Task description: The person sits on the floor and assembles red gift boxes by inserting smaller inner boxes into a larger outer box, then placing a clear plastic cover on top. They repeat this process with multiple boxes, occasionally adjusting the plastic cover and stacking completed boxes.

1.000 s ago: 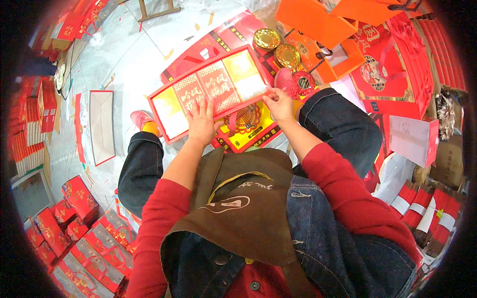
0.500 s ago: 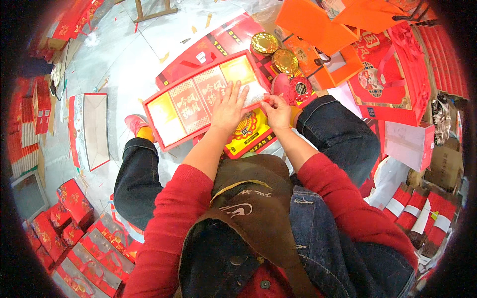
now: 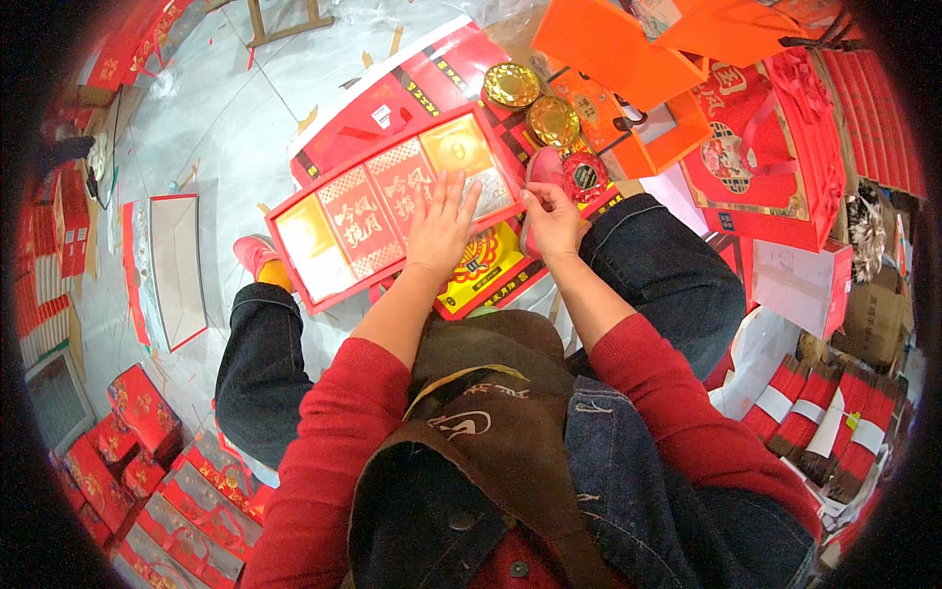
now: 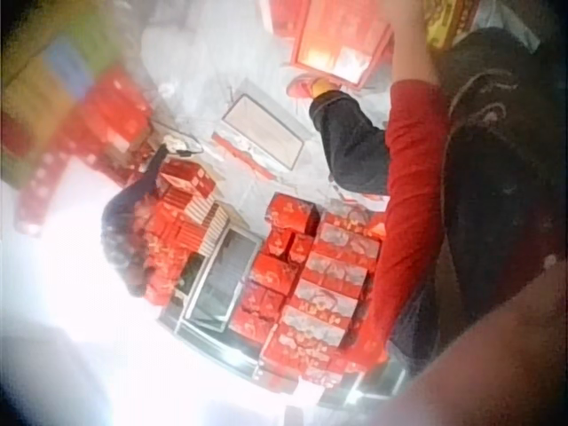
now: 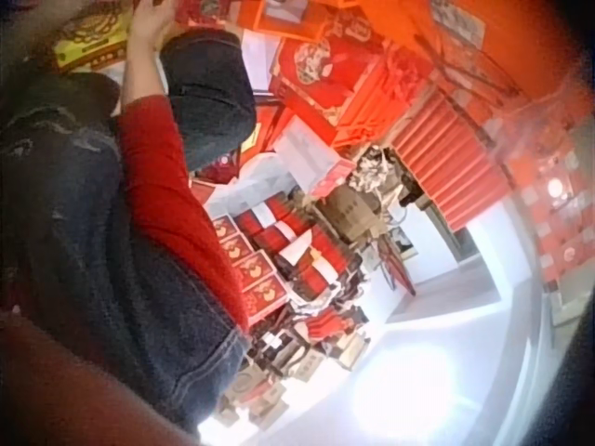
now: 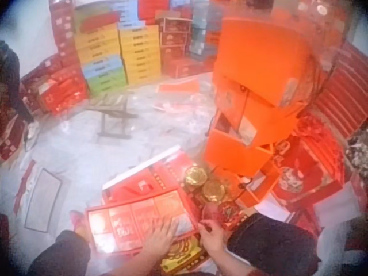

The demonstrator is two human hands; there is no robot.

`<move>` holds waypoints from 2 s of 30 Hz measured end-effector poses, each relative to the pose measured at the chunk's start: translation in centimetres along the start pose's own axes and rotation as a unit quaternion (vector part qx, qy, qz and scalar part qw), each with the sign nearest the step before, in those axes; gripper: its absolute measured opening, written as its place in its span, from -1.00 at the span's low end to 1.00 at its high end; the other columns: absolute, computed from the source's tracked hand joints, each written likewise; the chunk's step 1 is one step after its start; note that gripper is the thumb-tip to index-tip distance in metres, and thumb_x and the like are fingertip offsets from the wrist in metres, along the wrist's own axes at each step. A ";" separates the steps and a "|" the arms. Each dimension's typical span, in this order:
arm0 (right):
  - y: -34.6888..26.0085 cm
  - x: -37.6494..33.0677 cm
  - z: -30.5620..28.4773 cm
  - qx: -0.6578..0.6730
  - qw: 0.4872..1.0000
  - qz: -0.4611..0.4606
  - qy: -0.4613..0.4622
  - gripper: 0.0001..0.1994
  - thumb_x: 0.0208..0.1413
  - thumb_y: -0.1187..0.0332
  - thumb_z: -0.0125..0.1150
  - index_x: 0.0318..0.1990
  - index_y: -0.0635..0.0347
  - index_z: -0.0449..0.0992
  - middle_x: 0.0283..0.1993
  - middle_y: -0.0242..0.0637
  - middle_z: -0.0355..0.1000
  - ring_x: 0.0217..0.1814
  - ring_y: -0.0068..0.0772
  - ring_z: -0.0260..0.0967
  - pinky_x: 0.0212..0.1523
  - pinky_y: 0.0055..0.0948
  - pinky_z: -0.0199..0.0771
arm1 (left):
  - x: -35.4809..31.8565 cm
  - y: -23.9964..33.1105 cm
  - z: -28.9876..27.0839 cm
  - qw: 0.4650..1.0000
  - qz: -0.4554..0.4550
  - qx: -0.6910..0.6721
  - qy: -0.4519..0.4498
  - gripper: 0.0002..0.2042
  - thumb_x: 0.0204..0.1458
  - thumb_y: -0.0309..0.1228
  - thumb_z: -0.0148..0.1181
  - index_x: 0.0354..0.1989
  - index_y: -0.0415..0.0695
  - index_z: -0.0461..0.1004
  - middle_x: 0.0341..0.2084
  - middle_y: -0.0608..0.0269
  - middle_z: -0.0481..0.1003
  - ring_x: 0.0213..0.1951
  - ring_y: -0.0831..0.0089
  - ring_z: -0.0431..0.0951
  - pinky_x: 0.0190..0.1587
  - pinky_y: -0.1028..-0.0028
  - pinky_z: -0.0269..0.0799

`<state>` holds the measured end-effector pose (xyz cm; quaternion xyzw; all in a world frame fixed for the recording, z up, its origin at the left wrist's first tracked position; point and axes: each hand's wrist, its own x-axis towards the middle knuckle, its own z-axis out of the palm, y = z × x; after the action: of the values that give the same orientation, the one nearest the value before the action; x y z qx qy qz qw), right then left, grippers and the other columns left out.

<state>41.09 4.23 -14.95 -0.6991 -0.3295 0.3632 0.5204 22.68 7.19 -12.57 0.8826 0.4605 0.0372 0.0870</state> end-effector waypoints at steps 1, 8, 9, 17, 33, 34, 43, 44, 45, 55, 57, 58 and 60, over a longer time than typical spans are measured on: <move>0.3 0.0 0.1 -0.003 1.000 -0.002 -0.003 -0.85 -0.03 0.43 0.27 -0.29 0.25 0.52 -0.47 -0.45 0.40 -0.45 -0.65 0.25 -0.39 -0.61 0.31 | 0.0 0.1 -0.3 1.000 0.000 -0.009 -0.002 -0.38 0.02 -0.16 0.05 0.28 0.06 0.03 0.29 0.18 -0.02 0.32 0.18 -0.08 0.27 0.06 -0.12; 1.2 0.1 0.2 0.000 0.999 0.039 0.005 -0.85 -0.02 0.36 0.26 -0.35 0.27 0.55 -0.48 -0.32 0.44 -0.40 -0.54 0.35 -0.34 -0.54 0.34 | -0.1 -0.1 -0.3 0.999 0.002 -0.035 0.003 -0.36 0.01 -0.14 0.06 0.28 0.04 0.02 0.29 0.17 -0.03 0.33 0.18 -0.11 0.28 0.07 -0.16; 1.3 0.2 0.2 -0.035 0.999 0.019 -0.005 -0.83 -0.03 0.36 0.26 -0.33 0.27 0.54 -0.47 -0.29 0.44 -0.39 -0.50 0.36 -0.32 -0.53 0.35 | -0.1 0.0 -0.4 0.999 0.001 -0.040 0.002 -0.36 0.01 -0.14 0.06 0.28 0.04 0.02 0.29 0.16 -0.03 0.33 0.17 -0.11 0.29 0.07 -0.17; -1.1 -0.2 1.1 -0.262 0.938 -0.226 -0.018 -0.76 0.03 0.39 0.09 -0.13 0.25 0.48 -0.24 -0.10 0.41 -0.19 -0.07 0.35 -0.08 -0.19 0.30 | -0.1 -0.1 -1.0 0.998 0.005 -0.066 0.005 -0.36 0.01 -0.17 0.07 0.28 0.04 0.01 0.29 0.15 -0.04 0.33 0.17 -0.13 0.29 0.04 -0.20; -1.3 -0.3 0.6 -0.268 0.942 -0.176 -0.099 -0.76 -0.06 0.42 0.21 -0.17 0.17 0.54 -0.26 -0.18 0.37 -0.15 -0.16 0.31 -0.11 -0.28 0.33 | -0.1 -0.3 -0.4 0.999 0.016 -0.044 -0.026 -0.40 0.05 -0.14 0.02 0.27 0.06 0.03 0.29 0.16 -0.04 0.33 0.18 -0.13 0.28 -0.01 -0.21; -1.4 -0.1 0.2 -0.244 0.944 -0.190 -0.118 -0.75 -0.09 0.40 0.23 -0.18 0.15 0.54 -0.25 -0.19 0.37 -0.13 -0.16 0.30 -0.10 -0.25 0.32 | -0.1 -0.3 -0.3 0.999 0.018 -0.040 -0.025 -0.40 0.05 -0.14 0.02 0.27 0.05 0.03 0.29 0.16 -0.04 0.33 0.18 -0.12 0.28 -0.01 -0.20; -4.0 2.1 -0.2 -0.368 0.759 -0.452 -0.290 -0.75 -0.20 0.34 0.27 -0.26 -0.01 0.54 -0.19 -0.37 0.37 -0.12 -0.31 0.29 -0.14 -0.31 0.31 | -0.7 -0.7 -0.3 0.998 0.007 -0.060 -0.006 -0.43 0.03 -0.19 0.03 0.25 0.03 0.09 0.29 0.20 -0.01 0.32 0.18 -0.07 0.27 0.04 -0.13; -4.1 2.6 -0.4 -0.375 0.741 -0.465 -0.305 -0.77 -0.19 0.35 0.24 -0.27 -0.01 0.53 -0.20 -0.38 0.37 -0.12 -0.31 0.29 -0.15 -0.31 0.31 | -1.1 -1.2 -0.5 0.999 0.015 -0.051 0.000 -0.43 0.03 -0.20 0.03 0.25 0.03 0.10 0.29 0.20 -0.01 0.31 0.17 -0.06 0.27 0.04 -0.12; -3.8 3.0 -0.4 -0.375 0.723 -0.491 -0.308 -0.77 -0.17 0.36 0.23 -0.27 0.02 0.52 -0.20 -0.39 0.37 -0.11 -0.31 0.29 -0.15 -0.31 0.31 | -2.0 -1.8 -0.7 0.999 0.022 -0.038 0.000 -0.44 0.02 -0.22 0.03 0.24 0.03 0.11 0.29 0.21 -0.01 0.31 0.17 -0.06 0.27 0.05 -0.11; -5.4 1.6 3.1 -0.326 0.641 -0.541 -0.436 -0.56 -0.15 0.35 0.23 -0.01 0.09 0.39 0.04 -0.28 0.31 0.10 -0.23 0.24 0.09 -0.24 0.24 | -14.7 -9.2 -3.4 0.993 -0.094 0.011 -0.069 -0.39 0.02 -0.22 0.05 0.29 0.12 0.03 0.29 0.30 0.02 0.34 0.25 -0.11 0.28 -0.01 -0.21; -5.0 -0.3 5.4 -0.309 0.625 -0.544 -0.466 -0.56 -0.13 0.37 0.23 0.01 0.10 0.39 0.07 -0.24 0.29 0.13 -0.20 0.21 0.12 -0.23 0.21 | -14.7 -8.8 -3.3 0.994 -0.091 -0.017 -0.057 -0.39 0.03 -0.24 0.05 0.29 0.10 0.03 0.29 0.30 0.03 0.33 0.25 -0.09 0.28 0.00 -0.20; -5.9 -1.3 6.2 -0.327 0.615 -0.548 -0.462 -0.57 -0.12 0.38 0.22 0.00 0.13 0.39 0.07 -0.26 0.29 0.15 -0.21 0.20 0.13 -0.25 0.22 | -14.4 -8.3 -3.6 0.997 -0.068 -0.024 -0.036 -0.40 0.02 -0.27 0.06 0.28 0.07 0.04 0.27 0.30 0.05 0.31 0.23 -0.01 0.29 0.03 -0.17; -5.4 -1.8 7.7 -0.310 0.626 -0.549 -0.460 -0.57 -0.12 0.38 0.21 0.00 0.13 0.39 0.07 -0.27 0.30 0.14 -0.21 0.21 0.12 -0.27 0.23 | -13.9 -8.2 -3.1 0.998 -0.058 -0.022 -0.019 -0.42 0.01 -0.31 0.07 0.25 0.03 0.09 0.25 0.29 0.09 0.30 0.25 0.01 0.28 0.02 -0.14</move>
<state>33.15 7.77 -10.92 -0.2507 -0.9416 0.1614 0.1568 7.66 0.71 -10.85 0.8529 0.5082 0.0252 0.1171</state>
